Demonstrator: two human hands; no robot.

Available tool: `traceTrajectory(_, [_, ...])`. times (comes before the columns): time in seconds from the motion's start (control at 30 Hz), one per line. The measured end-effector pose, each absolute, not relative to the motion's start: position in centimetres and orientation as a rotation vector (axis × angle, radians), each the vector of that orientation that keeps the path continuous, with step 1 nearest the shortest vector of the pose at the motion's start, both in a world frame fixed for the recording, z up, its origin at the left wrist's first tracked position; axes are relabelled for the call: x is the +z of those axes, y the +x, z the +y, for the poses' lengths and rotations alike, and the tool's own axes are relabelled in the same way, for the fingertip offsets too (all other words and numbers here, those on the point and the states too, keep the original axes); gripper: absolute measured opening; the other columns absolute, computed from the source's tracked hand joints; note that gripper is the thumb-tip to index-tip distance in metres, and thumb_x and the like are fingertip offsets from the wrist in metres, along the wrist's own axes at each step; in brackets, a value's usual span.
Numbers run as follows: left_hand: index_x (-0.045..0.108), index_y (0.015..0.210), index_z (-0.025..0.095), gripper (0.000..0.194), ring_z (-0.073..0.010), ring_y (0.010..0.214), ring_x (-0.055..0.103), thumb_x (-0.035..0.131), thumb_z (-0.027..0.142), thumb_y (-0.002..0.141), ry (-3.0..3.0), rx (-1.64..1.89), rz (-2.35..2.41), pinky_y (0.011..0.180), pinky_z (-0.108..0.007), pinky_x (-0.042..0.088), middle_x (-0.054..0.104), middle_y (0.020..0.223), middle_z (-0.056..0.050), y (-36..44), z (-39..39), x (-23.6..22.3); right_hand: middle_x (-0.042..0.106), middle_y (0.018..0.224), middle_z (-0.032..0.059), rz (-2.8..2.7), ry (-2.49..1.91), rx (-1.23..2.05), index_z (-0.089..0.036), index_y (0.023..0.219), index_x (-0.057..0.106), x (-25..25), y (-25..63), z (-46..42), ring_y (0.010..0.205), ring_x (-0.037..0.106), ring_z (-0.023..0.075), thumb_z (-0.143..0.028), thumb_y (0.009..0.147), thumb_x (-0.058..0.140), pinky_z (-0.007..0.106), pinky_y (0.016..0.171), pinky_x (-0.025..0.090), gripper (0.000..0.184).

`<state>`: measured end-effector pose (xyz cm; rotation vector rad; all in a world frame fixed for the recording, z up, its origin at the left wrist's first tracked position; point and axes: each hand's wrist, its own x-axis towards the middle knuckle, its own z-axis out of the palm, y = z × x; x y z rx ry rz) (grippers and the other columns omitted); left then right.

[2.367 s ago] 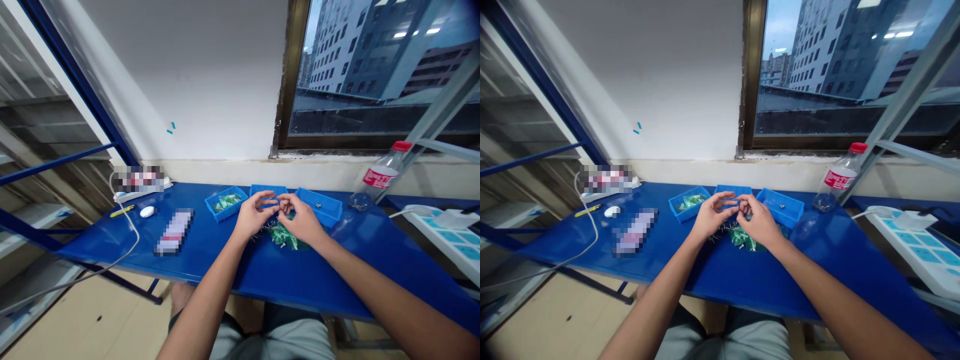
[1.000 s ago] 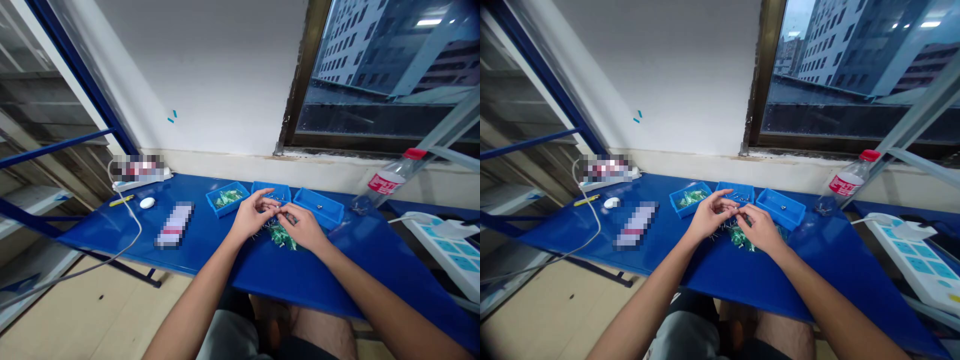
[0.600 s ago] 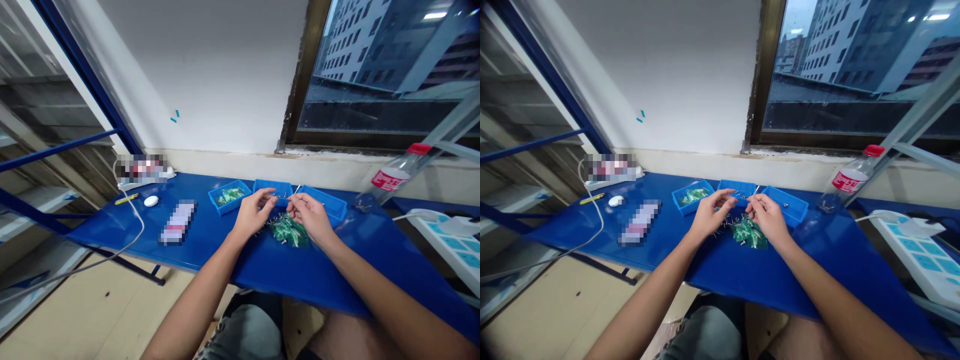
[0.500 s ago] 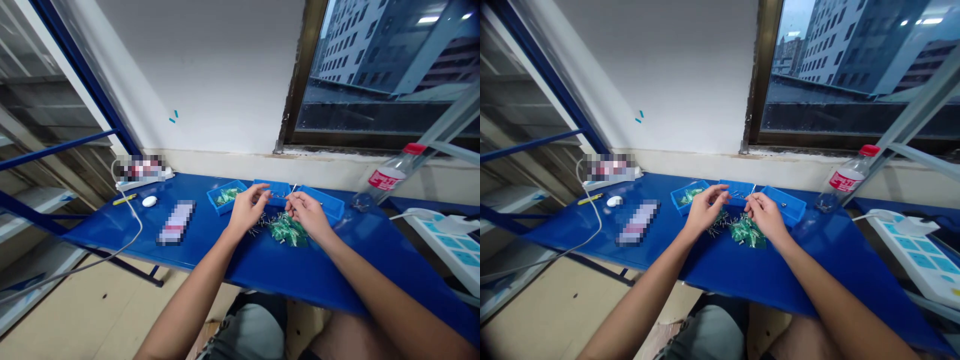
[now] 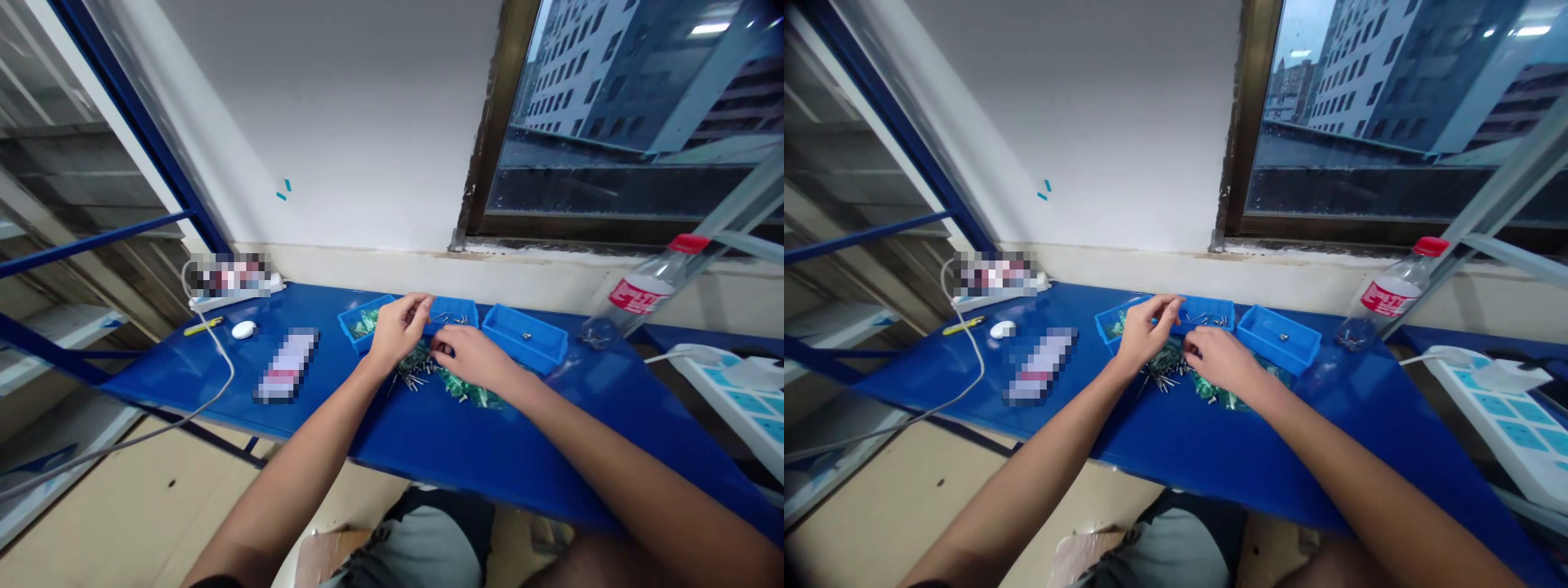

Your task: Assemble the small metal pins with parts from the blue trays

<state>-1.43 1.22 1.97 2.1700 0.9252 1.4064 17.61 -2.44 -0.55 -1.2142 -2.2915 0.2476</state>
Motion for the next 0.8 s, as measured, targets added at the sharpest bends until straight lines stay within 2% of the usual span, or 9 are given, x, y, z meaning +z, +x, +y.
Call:
traceTrajectory(0.1, [0.076,0.113,0.017,0.034,-0.0166,0.074,0.071,0.051,0.039,0.107,2.279,1.350,0.907,0.074,-0.028,0.056,0.079,0.088,-0.006,-1.6,1.0,1.4,0.074,0.090,0.0067,-2.350,-1.213,0.168,-0.024,0.088,0.072,-1.4,16.4,-2.5,0.087,0.071,0.0243,-0.016,0.089,0.069,0.035,0.082,0.054,0.009])
traceTrajectory(0.27, [0.074,0.119,0.018,0.032,-0.0219,0.097,0.075,0.050,0.035,0.107,2.436,1.228,0.837,0.088,-0.034,0.057,0.080,0.112,-0.010,-1.4,0.8,0.4,0.076,0.104,0.0120,-2.329,-1.269,0.077,-0.021,0.100,0.071,-2.7,15.8,-3.1,0.096,0.072,0.0278,-0.015,0.093,0.062,0.037,0.086,0.054,0.012])
traceTrajectory(0.5, [0.073,0.120,0.018,0.030,-0.0232,0.102,0.074,0.050,0.033,0.107,2.460,1.205,0.862,0.095,-0.037,0.057,0.079,0.112,-0.011,-1.0,0.7,0.0,0.068,0.092,0.0067,-2.125,-1.224,0.102,-0.023,0.092,0.063,-2.3,17.6,-4.1,0.084,0.066,0.0232,-0.012,0.087,0.058,0.036,0.080,0.055,0.013])
traceTrajectory(0.63, [0.072,0.126,0.018,0.031,-0.0253,0.108,0.074,0.053,0.030,0.104,2.482,1.164,0.830,0.101,-0.041,0.057,0.079,0.117,-0.012,-1.0,0.6,-0.6,0.069,0.097,0.0062,-1.733,-1.126,0.386,-0.023,0.099,0.064,-2.0,18.1,-4.0,0.078,0.068,0.0193,-0.022,0.091,0.061,0.034,0.075,0.059,0.009])
traceTrajectory(0.8, [0.075,0.125,0.017,0.032,-0.0264,0.108,0.077,0.058,0.025,0.099,2.429,1.093,0.805,0.099,-0.039,0.060,0.078,0.123,-0.012,-0.8,0.4,-1.0,0.073,0.101,0.0074,-1.423,-1.000,0.759,-0.023,0.099,0.062,-3.0,17.8,-3.3,0.097,0.075,0.0223,-0.035,0.085,0.074,0.038,0.092,0.063,0.023])
